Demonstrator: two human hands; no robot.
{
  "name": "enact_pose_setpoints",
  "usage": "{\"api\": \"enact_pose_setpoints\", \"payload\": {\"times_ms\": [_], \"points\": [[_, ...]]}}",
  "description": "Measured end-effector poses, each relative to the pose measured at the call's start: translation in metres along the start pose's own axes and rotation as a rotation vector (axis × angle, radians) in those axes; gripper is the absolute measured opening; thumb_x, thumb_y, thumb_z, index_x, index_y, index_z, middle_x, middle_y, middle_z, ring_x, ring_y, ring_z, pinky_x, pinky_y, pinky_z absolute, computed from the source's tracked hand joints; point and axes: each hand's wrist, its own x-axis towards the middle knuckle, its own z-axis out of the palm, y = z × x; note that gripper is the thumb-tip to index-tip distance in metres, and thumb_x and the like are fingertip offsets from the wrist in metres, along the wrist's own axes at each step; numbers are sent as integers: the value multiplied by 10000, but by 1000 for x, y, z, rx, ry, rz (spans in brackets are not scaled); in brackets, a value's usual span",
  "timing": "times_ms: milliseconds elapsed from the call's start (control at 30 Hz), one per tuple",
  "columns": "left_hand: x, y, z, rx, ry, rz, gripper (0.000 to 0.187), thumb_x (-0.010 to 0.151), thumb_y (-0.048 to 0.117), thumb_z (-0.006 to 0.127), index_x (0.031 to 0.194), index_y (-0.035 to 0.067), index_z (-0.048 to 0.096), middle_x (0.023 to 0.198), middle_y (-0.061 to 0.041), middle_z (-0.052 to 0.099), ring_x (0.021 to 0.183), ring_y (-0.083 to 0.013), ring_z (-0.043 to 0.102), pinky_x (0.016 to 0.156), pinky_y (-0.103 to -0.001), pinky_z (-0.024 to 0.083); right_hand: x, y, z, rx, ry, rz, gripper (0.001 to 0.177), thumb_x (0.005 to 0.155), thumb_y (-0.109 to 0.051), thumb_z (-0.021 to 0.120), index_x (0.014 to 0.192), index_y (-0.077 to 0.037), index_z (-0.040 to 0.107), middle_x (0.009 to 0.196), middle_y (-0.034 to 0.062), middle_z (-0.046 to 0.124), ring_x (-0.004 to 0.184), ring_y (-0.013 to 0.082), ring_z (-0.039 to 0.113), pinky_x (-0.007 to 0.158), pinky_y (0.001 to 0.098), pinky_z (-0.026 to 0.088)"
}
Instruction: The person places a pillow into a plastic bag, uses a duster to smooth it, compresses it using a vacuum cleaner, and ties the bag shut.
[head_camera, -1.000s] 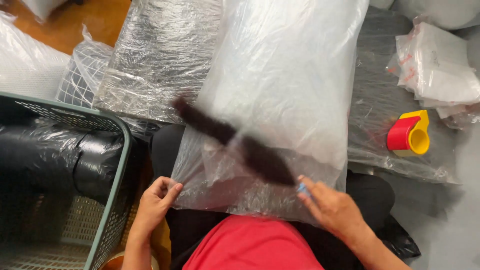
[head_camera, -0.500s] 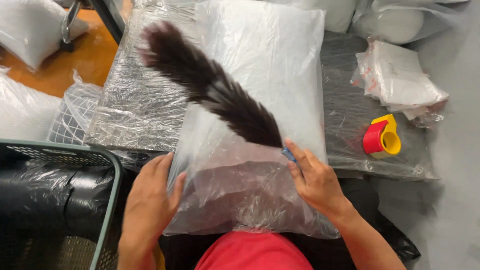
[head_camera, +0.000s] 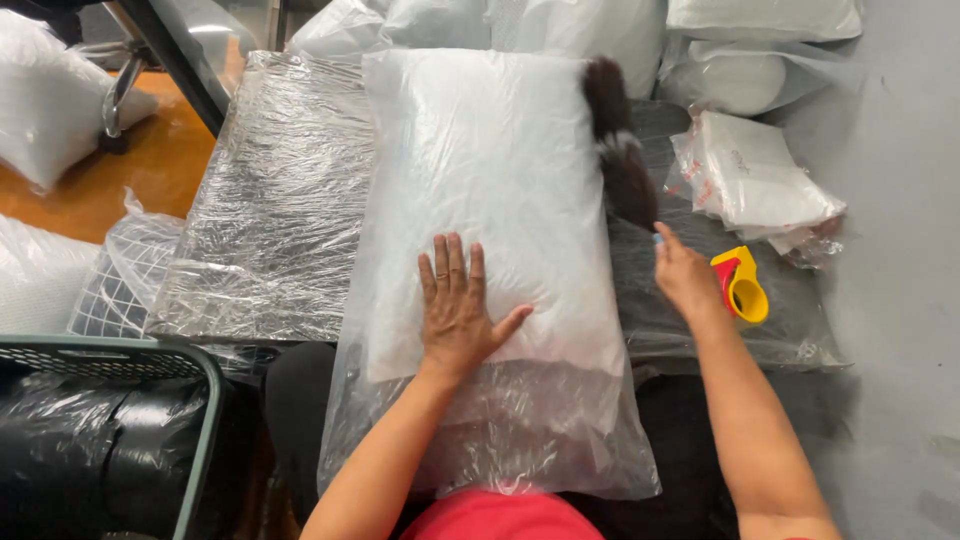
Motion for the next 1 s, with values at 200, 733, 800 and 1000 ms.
{"api": "enact_pose_setpoints", "payload": {"times_ms": [200,733,800,1000], "points": [[-7,-8,15,23,38,6,1190,805,784,629,1590,-15,226,1639,-346,176,1554,-493,108,1255,-639,36,5,-58,-63,118,280,4,469,1112,-218,471,1559,-79,486,1181,420,651,1093,590,613,909,635,479],[-17,-13,28,38,91,17,1184,817,796,579,1592,-17,205,1636,-347,195,1548,-502,137,1255,-643,64,105,-143,-50,-149,76,-95,521,1112,-307,372,1604,-140,408,1013,363,707,1009,532,698,859,586,527],[-19,-14,29,41,93,18,1178,821,798,574,1589,-21,216,1631,-347,208,1544,-501,150,1254,-641,71,84,-173,-29,-172,-37,-120,528,1088,-405,358,1572,-216,451,1004,322,728,1005,491,712,859,575,540],[-18,-14,24,59,76,6,1156,817,820,543,1555,-34,297,1567,-351,311,1511,-503,236,1250,-653,103,1,-278,-113,-223,-385,-373,494,1030,-409,381,1506,-328,484,1035,234,756,1017,482,708,913,578,542]]}}
